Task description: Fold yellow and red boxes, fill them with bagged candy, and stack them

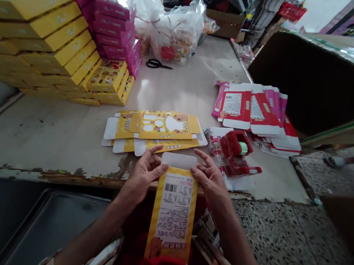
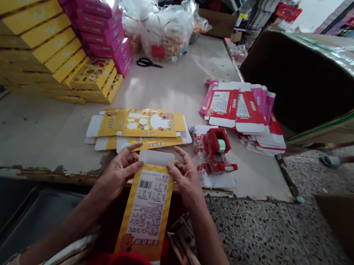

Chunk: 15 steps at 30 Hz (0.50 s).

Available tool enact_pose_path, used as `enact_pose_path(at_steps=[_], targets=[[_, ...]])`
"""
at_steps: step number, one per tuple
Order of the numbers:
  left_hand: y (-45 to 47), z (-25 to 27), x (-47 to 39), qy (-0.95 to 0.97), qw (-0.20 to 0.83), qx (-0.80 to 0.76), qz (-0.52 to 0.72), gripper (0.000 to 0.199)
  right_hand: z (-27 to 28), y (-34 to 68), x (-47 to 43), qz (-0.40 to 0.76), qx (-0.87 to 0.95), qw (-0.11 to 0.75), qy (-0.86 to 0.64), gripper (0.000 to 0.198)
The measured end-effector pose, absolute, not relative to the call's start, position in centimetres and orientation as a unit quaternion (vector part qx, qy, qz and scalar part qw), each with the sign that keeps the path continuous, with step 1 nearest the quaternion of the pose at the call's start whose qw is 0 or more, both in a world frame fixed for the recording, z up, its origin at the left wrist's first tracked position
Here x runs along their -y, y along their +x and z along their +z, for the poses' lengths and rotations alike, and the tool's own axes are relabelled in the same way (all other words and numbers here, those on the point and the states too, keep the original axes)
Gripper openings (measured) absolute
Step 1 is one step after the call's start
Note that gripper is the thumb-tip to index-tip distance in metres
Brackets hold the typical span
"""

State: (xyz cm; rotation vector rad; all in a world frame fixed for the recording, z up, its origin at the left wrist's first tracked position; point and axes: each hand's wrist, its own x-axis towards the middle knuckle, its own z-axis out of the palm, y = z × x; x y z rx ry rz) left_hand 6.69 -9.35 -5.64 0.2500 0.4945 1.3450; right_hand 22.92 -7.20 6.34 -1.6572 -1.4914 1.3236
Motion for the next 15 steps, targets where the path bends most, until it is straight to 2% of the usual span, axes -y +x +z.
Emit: enact_pose_path(at_steps=[3, 4, 8, 15], targets=[[5.6, -5.5, 9.5, 0.241, 0.706, -0.290, 0.599, 0.029, 6.8, 23.1, 7.4, 0.427, 0.621, 0.254, -0.606, 0.023], [5.2, -5.4, 9.7, 0.281, 0.679, -0.315, 0.601, 0.025, 6.9, 23.1, 7.7, 0.399, 0.644, 0.253, -0.602, 0.017], [4.1, -4.6, 10.3, 0.357, 0.620, -0.339, 0.611, 0.022, 8.1, 22.6, 8.5, 0.372, 0.682, 0.240, -0.582, 0.013], [3.9, -2.5, 9.0, 0.231, 0.727, -0.316, 0.564, 0.022, 9.6, 19.9, 8.1, 0.382, 0.620, 0.272, -0.629, 0.016]])
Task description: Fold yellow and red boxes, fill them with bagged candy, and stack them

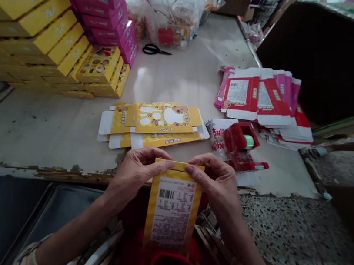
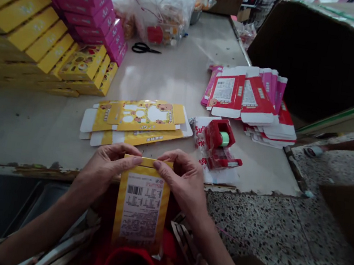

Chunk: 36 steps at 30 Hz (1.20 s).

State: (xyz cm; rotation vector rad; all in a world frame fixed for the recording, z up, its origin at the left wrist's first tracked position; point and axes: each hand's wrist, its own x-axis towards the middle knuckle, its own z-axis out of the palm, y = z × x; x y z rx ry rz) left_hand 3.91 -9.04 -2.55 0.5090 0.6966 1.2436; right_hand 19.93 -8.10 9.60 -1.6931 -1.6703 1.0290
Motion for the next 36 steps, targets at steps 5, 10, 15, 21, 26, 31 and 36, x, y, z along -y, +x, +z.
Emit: enact_pose_path(at_steps=[5, 10, 15, 21, 26, 31, 36], targets=[[3.2, -2.1, 9.2, 0.301, 0.669, -0.341, 0.588, 0.017, 9.9, 20.9, 7.5, 0.414, 0.590, 0.286, -0.631, 0.017], [4.8, -3.5, 11.5, 0.295, 0.734, -0.261, 0.553, 0.032, 8.7, 23.5, 9.0, 0.505, 0.562, 0.251, -0.605, 0.029], [7.2, -2.6, 12.3, 0.225, 0.760, -0.279, 0.543, 0.038, 11.1, 23.9, 11.3, 0.403, 0.650, 0.218, -0.606, 0.034], [5.1, 0.6, 7.7, 0.210, 0.622, -0.297, 0.694, 0.032, 20.4, 29.2, 8.7, 0.072, 0.688, 0.284, -0.664, 0.042], [5.4, 0.6, 7.7, 0.338, 0.591, -0.344, 0.646, 0.028, 21.0, 32.6, 4.5, 0.178, 0.650, 0.148, -0.724, 0.048], [6.5, -0.5, 8.0, 0.357, 0.625, -0.345, 0.602, 0.032, 19.6, 31.0, 3.3, 0.236, 0.608, 0.171, -0.739, 0.045], [7.2, -1.1, 7.4, 0.366, 0.666, -0.305, 0.575, 0.034, 19.6, 29.0, 4.0, 0.196, 0.601, 0.256, -0.731, 0.037]])
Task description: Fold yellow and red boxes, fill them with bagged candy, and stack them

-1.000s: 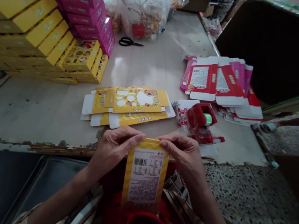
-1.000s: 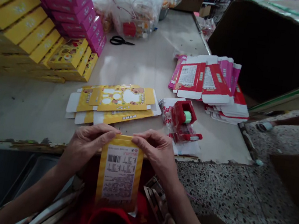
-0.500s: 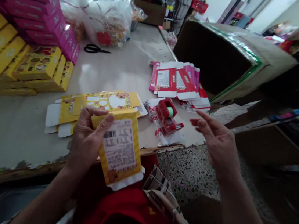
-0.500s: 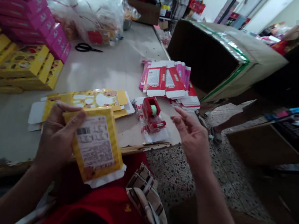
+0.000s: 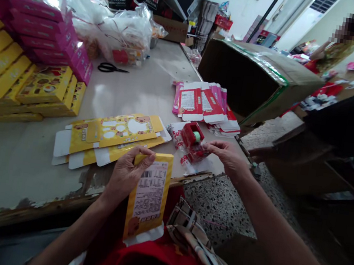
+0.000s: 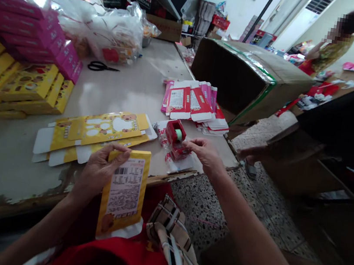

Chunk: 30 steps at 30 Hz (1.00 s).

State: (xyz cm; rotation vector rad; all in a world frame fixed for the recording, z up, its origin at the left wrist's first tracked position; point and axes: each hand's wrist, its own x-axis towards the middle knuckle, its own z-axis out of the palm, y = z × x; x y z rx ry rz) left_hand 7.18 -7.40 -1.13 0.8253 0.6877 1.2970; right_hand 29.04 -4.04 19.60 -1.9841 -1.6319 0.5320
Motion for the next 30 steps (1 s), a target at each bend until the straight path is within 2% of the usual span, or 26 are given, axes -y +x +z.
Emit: enact_pose_path(at_steps=[4, 8, 11, 15, 19, 22, 25, 27, 30], targets=[[8.2, -2.1, 7.7, 0.413, 0.692, -0.279, 0.523, 0.037, 19.6, 28.5, 7.1, 0.146, 0.588, 0.336, -0.721, 0.034], [9.1, -2.4, 7.8, 0.422, 0.707, -0.274, 0.497, 0.040, 18.3, 30.0, 10.2, 0.240, 0.500, 0.345, -0.757, 0.042], [9.6, -1.7, 7.9, 0.439, 0.694, -0.284, 0.495, 0.041, 16.4, 31.5, 10.3, 0.252, 0.498, 0.340, -0.757, 0.045], [10.2, -0.7, 8.2, 0.480, 0.655, -0.297, 0.503, 0.038, 14.7, 33.1, 8.8, 0.176, 0.555, 0.332, -0.742, 0.038], [11.1, -0.4, 8.0, 0.493, 0.653, -0.279, 0.503, 0.040, 16.5, 33.5, 9.4, 0.103, 0.588, 0.313, -0.738, 0.027], [11.9, -0.3, 7.6, 0.475, 0.686, -0.236, 0.498, 0.046, 19.7, 31.5, 10.5, 0.166, 0.682, 0.196, -0.685, 0.022], [12.6, 0.2, 7.4, 0.477, 0.686, -0.228, 0.500, 0.059, 22.1, 27.9, 10.1, 0.235, 0.799, -0.030, -0.553, 0.017], [12.8, 0.5, 7.5, 0.488, 0.677, -0.224, 0.503, 0.067, 22.5, 25.4, 8.8, 0.187, 0.841, -0.150, -0.485, 0.012], [12.9, 0.8, 7.8, 0.492, 0.666, -0.200, 0.523, 0.069, 21.8, 22.5, 6.9, 0.073, 0.862, -0.274, -0.421, 0.013]])
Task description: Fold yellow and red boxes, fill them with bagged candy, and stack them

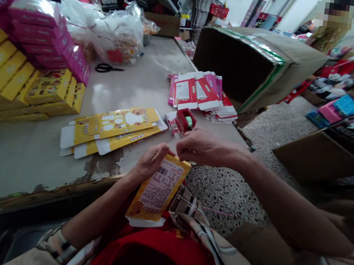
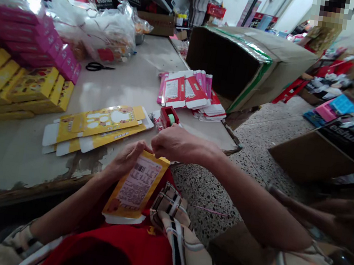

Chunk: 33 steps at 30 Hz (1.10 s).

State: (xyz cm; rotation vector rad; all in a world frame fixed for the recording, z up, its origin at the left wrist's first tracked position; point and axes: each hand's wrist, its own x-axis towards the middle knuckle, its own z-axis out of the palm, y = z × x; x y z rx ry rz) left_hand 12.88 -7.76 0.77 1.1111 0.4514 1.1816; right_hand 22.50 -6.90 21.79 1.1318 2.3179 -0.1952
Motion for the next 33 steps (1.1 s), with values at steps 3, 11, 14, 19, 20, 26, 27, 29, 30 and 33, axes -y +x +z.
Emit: enact_pose_path(at_steps=[3, 11, 14, 19, 20, 26, 27, 29, 30, 33], targets=[[12.8, 0.7, 8.1, 0.474, 0.689, -0.163, 0.523, 0.055, 20.7, 20.8, 5.8, -0.031, -0.858, 0.344, 0.380, 0.019], [10.7, -0.2, 9.8, 0.395, 0.779, -0.049, 0.485, 0.054, 19.6, 21.0, 6.4, -0.211, -0.809, 0.180, 0.519, 0.021], [8.8, -0.9, 10.6, 0.380, 0.775, -0.014, 0.505, 0.068, 17.3, 22.0, 7.2, -0.403, -0.726, 0.081, 0.552, 0.050], [0.2, -2.2, 10.3, 0.363, 0.667, -0.065, 0.647, 0.058, 14.5, 21.4, 5.7, -0.374, -0.691, 0.012, 0.619, 0.027], [-2.1, -2.6, 9.9, 0.366, 0.609, -0.094, 0.697, 0.047, 14.8, 20.5, 4.7, -0.367, -0.697, 0.005, 0.616, 0.026], [-10.5, -9.3, 5.2, 0.426, 0.482, -0.279, 0.713, 0.047, 16.8, 14.1, -1.9, -0.298, -0.790, 0.068, 0.531, 0.016], [-11.0, -10.9, 4.8, 0.460, 0.490, -0.308, 0.673, 0.043, 16.6, 13.9, -2.6, -0.248, -0.807, 0.108, 0.526, 0.012], [-11.8, -14.1, 4.6, 0.517, 0.497, -0.352, 0.601, 0.028, 15.8, 14.6, -3.5, -0.149, -0.818, 0.190, 0.522, 0.012], [-12.1, -15.3, 4.6, 0.537, 0.490, -0.376, 0.574, 0.020, 15.3, 15.2, -3.9, -0.123, -0.817, 0.222, 0.518, 0.016], [-12.0, -16.7, 4.4, 0.558, 0.427, -0.473, 0.532, 0.022, 14.5, 17.0, -6.2, -0.114, -0.819, 0.268, 0.495, 0.014]])
